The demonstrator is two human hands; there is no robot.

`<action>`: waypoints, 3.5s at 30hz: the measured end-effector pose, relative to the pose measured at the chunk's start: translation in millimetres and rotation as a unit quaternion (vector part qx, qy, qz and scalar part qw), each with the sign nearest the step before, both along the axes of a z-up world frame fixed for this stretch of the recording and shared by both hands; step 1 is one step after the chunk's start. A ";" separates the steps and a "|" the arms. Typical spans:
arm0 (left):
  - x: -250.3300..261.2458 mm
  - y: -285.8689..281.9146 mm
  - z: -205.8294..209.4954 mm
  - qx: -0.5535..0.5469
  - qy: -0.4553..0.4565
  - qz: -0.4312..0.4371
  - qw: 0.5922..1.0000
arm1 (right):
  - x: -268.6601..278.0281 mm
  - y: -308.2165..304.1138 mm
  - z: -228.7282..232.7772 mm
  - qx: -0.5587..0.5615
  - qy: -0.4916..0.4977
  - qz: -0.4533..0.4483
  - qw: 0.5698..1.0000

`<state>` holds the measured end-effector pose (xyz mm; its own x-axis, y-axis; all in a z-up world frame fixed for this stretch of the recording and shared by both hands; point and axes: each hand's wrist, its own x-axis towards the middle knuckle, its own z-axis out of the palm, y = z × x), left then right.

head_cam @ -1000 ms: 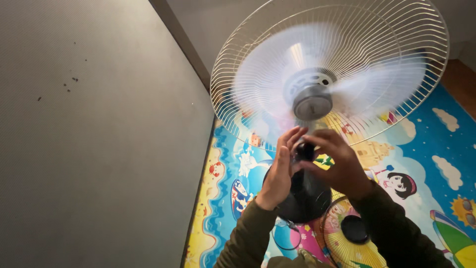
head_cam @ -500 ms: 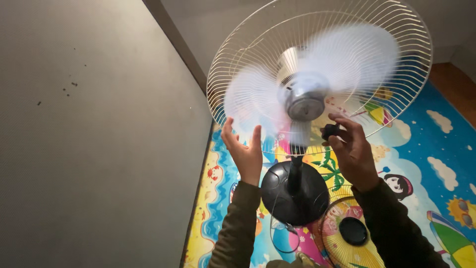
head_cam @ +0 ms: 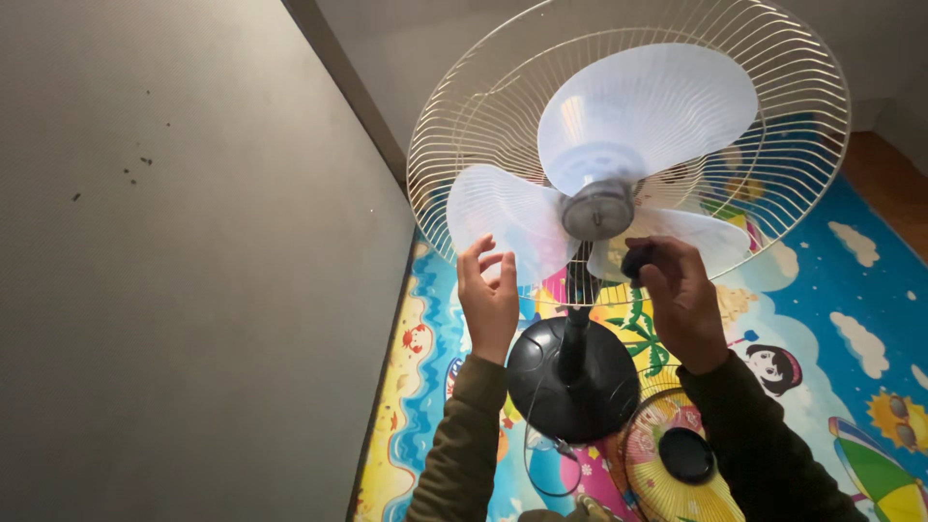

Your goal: The person reassembles a standing electric fan by attaching the rear wire cage, mounting the fan blade, securing it with the hub cap, and then attaching the front wire cage. The fan is fully reassembled by the end of the clip.

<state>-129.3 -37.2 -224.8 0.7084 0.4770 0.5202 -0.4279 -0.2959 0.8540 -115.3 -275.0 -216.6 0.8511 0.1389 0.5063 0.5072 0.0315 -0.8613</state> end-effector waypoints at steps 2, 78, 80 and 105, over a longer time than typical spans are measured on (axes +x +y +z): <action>-2.3 0.8 -0.7 0.011 -0.011 0.001 1.000 | 0.8 -0.4 -3.3 0.008 0.025 -0.009 1.000; -15.4 23.2 -28.9 -0.078 0.056 -0.057 0.994 | 6.4 47.6 40.2 -0.236 -0.418 -0.241 0.844; -14.0 23.5 -28.3 -0.083 0.055 -0.055 0.993 | 9.8 48.8 40.0 -0.219 -0.416 -0.232 0.851; -13.8 21.6 -28.8 -0.066 0.064 -0.042 0.995 | 10.3 47.7 43.0 -0.232 -0.396 -0.240 0.855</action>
<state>-143.1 -15.7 -253.6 0.8058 0.4704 0.3598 -0.3311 -0.1459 0.9322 -104.9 -227.3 -173.5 0.2818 0.2126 0.9356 0.7962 -0.5960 -0.1044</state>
